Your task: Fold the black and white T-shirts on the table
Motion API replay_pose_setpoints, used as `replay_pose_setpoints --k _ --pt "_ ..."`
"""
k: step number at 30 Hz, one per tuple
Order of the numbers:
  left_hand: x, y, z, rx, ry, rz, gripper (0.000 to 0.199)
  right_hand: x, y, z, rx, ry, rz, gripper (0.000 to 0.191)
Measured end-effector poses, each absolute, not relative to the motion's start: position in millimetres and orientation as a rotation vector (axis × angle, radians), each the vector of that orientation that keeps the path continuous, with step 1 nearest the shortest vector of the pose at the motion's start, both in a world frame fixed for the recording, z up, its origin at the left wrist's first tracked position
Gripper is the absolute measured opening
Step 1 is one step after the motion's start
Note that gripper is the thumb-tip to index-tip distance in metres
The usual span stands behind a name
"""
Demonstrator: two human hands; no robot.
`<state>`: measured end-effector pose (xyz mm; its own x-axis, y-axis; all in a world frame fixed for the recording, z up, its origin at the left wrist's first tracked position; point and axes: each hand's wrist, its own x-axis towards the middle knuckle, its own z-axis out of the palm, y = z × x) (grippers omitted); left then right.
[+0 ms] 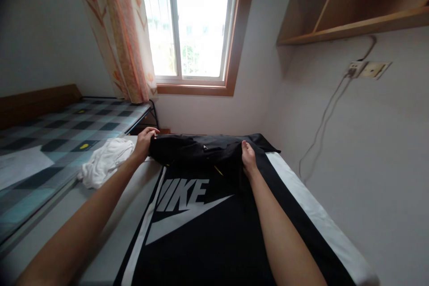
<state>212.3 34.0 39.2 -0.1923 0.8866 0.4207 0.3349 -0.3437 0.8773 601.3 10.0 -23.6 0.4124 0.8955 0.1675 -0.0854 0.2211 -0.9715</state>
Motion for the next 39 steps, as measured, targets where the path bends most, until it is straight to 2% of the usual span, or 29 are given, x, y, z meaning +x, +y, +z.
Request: replay_pose_setpoints --k 5,6,9,11,16,20,21,23,26,28,31,33,35,39 --pt "194 -7 35 2.229 1.351 0.836 0.053 588 -7 -7 -1.092 -1.125 0.986 0.057" --pt "190 -13 33 2.3 1.334 0.69 0.053 585 -10 -3 -1.117 -1.193 1.01 0.056" --pt "179 -24 33 2.408 1.294 0.447 0.031 577 -20 11 -1.196 -1.423 1.053 0.057" --pt "172 -27 38 2.418 1.326 0.474 0.033 571 -27 23 -1.25 -1.599 0.986 0.056" --pt "155 -35 69 2.325 1.49 0.929 0.023 564 -50 44 -1.399 -2.05 0.833 0.054" --pt "154 -48 86 2.298 1.375 0.959 0.022 564 -67 43 -1.649 -2.236 0.739 0.062" --pt "156 -52 88 2.285 1.353 0.948 0.021 564 -70 42 -1.713 -2.275 0.72 0.056" --pt "163 -62 92 2.246 1.334 0.937 0.02 567 -74 44 -1.788 -2.323 0.696 0.033" --pt "173 -79 98 2.186 1.284 0.862 0.023 572 -77 58 -1.684 -2.216 0.612 0.003" --pt "179 -88 102 2.182 1.2 0.728 0.028 573 -80 72 -1.535 -2.022 0.595 0.006" --pt "189 -97 103 2.312 1.136 0.484 0.035 569 -88 91 -1.329 -1.719 0.751 0.021" --pt "197 -98 101 2.442 1.195 0.383 0.023 563 -95 100 -1.236 -1.595 0.847 0.03" --pt "203 -95 99 2.509 1.321 0.41 0.007 560 -104 107 -1.221 -1.554 0.896 0.034" --pt "205 -84 102 2.3 1.401 0.735 0.018 567 -124 124 -1.363 -1.684 1.039 0.036"
